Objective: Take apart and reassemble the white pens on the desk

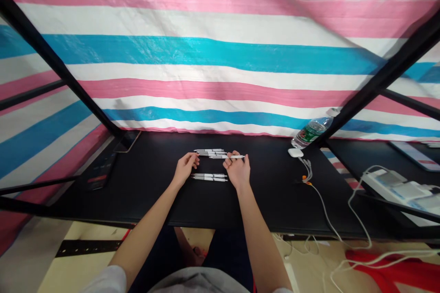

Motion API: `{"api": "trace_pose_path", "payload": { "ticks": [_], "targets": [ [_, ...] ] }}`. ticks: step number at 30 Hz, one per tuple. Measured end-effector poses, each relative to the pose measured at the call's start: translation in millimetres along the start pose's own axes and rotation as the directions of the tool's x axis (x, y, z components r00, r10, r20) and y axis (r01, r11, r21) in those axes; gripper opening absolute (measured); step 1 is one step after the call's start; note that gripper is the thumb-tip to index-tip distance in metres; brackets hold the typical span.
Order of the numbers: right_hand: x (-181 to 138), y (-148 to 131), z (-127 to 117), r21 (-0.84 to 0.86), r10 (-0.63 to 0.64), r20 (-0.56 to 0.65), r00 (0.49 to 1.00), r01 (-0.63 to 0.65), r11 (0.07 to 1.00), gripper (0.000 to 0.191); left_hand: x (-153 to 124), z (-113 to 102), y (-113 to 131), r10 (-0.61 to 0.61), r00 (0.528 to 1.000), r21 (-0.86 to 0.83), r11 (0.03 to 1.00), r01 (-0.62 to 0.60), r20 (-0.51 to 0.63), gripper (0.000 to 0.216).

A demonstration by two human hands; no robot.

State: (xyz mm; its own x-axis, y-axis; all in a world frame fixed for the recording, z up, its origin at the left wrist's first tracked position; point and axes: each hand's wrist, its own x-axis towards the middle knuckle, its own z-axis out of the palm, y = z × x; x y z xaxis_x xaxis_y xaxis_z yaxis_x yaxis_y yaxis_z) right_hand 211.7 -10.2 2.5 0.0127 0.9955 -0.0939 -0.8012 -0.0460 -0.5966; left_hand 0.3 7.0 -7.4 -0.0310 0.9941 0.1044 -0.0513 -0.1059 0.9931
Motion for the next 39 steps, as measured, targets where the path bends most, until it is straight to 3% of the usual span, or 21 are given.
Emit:
{"api": "trace_pose_path", "payload": {
  "ticks": [4,12,18,21,24,27,29,32,36,39],
  "targets": [
    [-2,-1,1,0.035,0.001,0.038,0.999,-0.002,0.999,0.032,0,-1,1,0.007,1.0,0.019,1.0,-0.007,-0.02,0.032],
    [-2,-1,2,0.016,-0.002,0.068,0.998,0.001,1.0,0.03,0,-3,-1,0.021,0.998,0.064,0.998,-0.017,-0.056,0.032],
    [-3,-1,5,0.021,0.059,0.074,0.995,-0.061,0.998,0.027,-6,1,6,0.109,0.993,0.108,0.988,-0.113,0.048,0.028],
    [-4,0,9,-0.065,0.118,0.097,0.988,-0.112,0.992,0.029,-12,3,11,0.183,0.964,0.119,0.971,-0.208,0.192,0.033],
    [-4,5,10,-0.215,0.146,0.119,0.982,-0.118,0.969,0.035,-15,4,13,0.161,0.927,0.112,0.971,-0.21,0.338,0.038],
    [-1,11,7,-0.355,0.096,0.132,0.987,-0.043,0.934,0.04,-13,3,12,0.145,0.935,0.185,0.959,-0.213,0.324,0.026],
    [2,14,2,-0.427,-0.023,0.114,0.993,0.07,0.902,0.036,-12,2,11,0.152,0.953,0.229,0.949,-0.215,0.263,0.024],
    [6,19,-5,-0.595,-0.239,0.071,0.968,0.233,0.769,0.029,-11,-1,11,0.19,0.964,0.309,0.92,-0.241,0.186,0.023],
    [3,23,-6,-0.875,-0.329,0.161,0.93,0.289,0.388,0.021,-10,-4,9,0.239,0.951,0.445,0.843,-0.303,0.196,0.018],
    [-1,25,-3,-0.92,-0.336,0.294,0.895,0.36,0.156,0.016,-9,-5,7,0.219,0.945,0.554,0.768,-0.32,0.243,0.017]
  ]
}}
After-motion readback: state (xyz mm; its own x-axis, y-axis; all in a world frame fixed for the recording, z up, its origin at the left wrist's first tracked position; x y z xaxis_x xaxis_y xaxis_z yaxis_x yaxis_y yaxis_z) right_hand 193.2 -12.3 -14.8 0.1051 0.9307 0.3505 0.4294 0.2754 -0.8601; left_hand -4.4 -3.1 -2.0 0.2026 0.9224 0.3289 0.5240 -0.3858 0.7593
